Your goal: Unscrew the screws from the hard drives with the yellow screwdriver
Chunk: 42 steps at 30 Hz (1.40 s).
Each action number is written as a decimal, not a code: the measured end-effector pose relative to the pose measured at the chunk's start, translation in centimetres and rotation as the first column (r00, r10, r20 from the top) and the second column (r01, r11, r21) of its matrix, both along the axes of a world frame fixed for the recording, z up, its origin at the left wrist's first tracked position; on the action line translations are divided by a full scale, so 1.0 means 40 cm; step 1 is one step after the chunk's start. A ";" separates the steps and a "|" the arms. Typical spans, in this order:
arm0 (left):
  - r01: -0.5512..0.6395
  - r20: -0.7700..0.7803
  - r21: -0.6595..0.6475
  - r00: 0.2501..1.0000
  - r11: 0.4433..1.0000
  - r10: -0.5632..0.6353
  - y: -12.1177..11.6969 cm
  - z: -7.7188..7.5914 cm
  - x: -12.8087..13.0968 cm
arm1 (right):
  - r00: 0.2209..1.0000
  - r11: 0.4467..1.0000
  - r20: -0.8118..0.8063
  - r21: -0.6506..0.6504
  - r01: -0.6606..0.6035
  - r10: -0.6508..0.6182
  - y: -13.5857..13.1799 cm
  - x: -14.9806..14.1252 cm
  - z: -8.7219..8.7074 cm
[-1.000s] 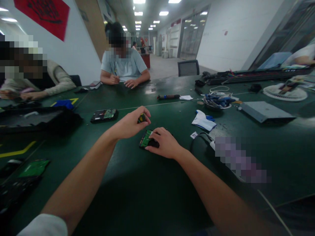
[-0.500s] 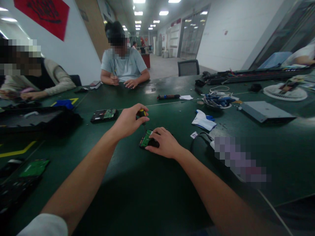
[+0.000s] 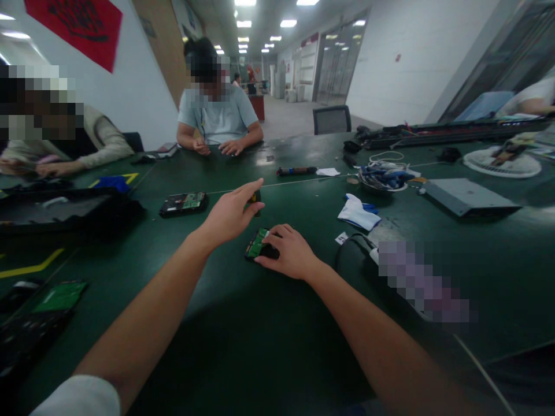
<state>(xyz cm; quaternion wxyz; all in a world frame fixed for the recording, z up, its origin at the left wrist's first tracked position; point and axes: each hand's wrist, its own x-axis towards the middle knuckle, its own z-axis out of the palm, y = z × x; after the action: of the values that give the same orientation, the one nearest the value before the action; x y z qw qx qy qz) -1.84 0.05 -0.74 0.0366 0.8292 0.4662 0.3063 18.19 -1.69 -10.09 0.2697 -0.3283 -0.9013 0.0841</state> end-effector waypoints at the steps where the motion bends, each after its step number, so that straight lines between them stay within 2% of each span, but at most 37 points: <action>1: 0.013 0.056 -0.010 0.998 1.000 -0.013 0.002 -0.003 0.000 | 1.000 1.000 0.000 0.005 0.010 -0.010 0.000 -0.002 -0.001; 4: 0.088 0.258 -0.119 0.965 0.989 -0.055 0.006 -0.014 0.001 | 0.999 0.999 0.004 0.015 0.036 -0.036 -0.001 -0.010 -0.004; 6: 0.172 0.405 -0.194 0.911 0.966 -0.081 0.010 -0.021 0.004 | 0.999 0.998 0.001 0.019 0.055 -0.055 -0.002 -0.014 -0.007; 9: 0.284 0.579 -0.230 0.809 0.931 -0.103 0.016 -0.024 0.008 | 0.997 0.997 -0.009 0.028 0.078 -0.078 -0.002 -0.019 -0.010; 11: 0.308 0.639 -0.240 0.764 0.921 -0.089 0.016 -0.018 0.010 | 0.997 0.997 -0.004 0.028 0.077 -0.077 -0.001 -0.018 -0.009; 14: 0.311 0.675 -0.279 0.737 0.909 -0.045 0.007 -0.004 0.012 | 0.999 0.998 0.008 0.021 0.052 -0.053 -0.001 -0.013 -0.006; 16: 0.342 0.706 -0.338 0.708 0.877 -0.005 -0.001 0.004 0.015 | 0.999 0.999 0.015 0.017 0.028 -0.028 -0.001 -0.006 -0.004; 20: 0.409 0.795 -0.468 0.583 0.784 0.170 -0.009 0.007 0.026 | 1.000 1.000 0.023 0.001 -0.019 0.019 -0.002 0.006 -0.007; 22: 0.415 0.811 -0.495 0.536 0.764 0.235 -0.008 0.006 0.030 | 1.000 1.000 0.018 0.000 -0.020 0.020 -0.002 0.008 -0.009; 24: 0.398 0.802 -0.495 0.551 0.772 0.231 -0.007 0.008 0.031 | 1.000 1.000 0.017 0.003 -0.014 0.014 -0.003 0.008 -0.010; 27: 0.335 0.741 -0.486 0.648 0.807 0.177 -0.011 0.018 0.030 | 1.000 1.000 0.012 0.014 -0.026 0.026 -0.001 0.006 -0.010; 29: 0.317 0.711 -0.505 0.680 0.803 0.179 -0.016 0.024 0.031 | 0.999 0.999 0.018 0.023 -0.032 0.032 0.000 0.005 -0.010; 31: 0.347 0.728 -0.538 0.650 0.768 0.216 -0.020 0.026 0.033 | 0.999 1.000 0.035 0.019 -0.024 0.023 0.002 0.005 -0.011; 33: 0.387 0.768 -0.552 0.581 0.738 0.270 -0.019 0.022 0.036 | 0.999 1.000 0.053 0.004 -0.012 0.011 0.001 0.004 -0.012; 35: 0.403 0.799 -0.544 0.517 0.736 0.308 -0.014 0.015 0.037 | 0.998 1.000 0.062 -0.012 -0.002 0.002 0.000 0.004 -0.012; 36: 0.396 0.805 -0.534 0.507 0.747 0.307 -0.011 0.011 0.036 | 0.998 1.000 0.064 -0.018 0.003 -0.002 -0.001 0.004 -0.011; 40: 0.306 0.772 -0.488 0.589 0.818 0.241 -0.003 0.006 0.026 | 0.998 0.999 0.067 -0.034 0.000 0.002 -0.005 0.004 -0.005; 42: 0.299 0.758 -0.490 0.610 0.819 0.231 -0.003 0.008 0.023 | 0.997 1.000 0.071 -0.029 -0.003 0.005 -0.005 0.003 -0.003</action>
<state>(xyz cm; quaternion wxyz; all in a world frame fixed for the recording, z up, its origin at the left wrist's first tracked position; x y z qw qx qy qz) -0.94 -0.07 -0.41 0.4916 0.5643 0.4534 0.4840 18.33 -1.91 -10.22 0.2325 -0.3333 -0.9097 0.0859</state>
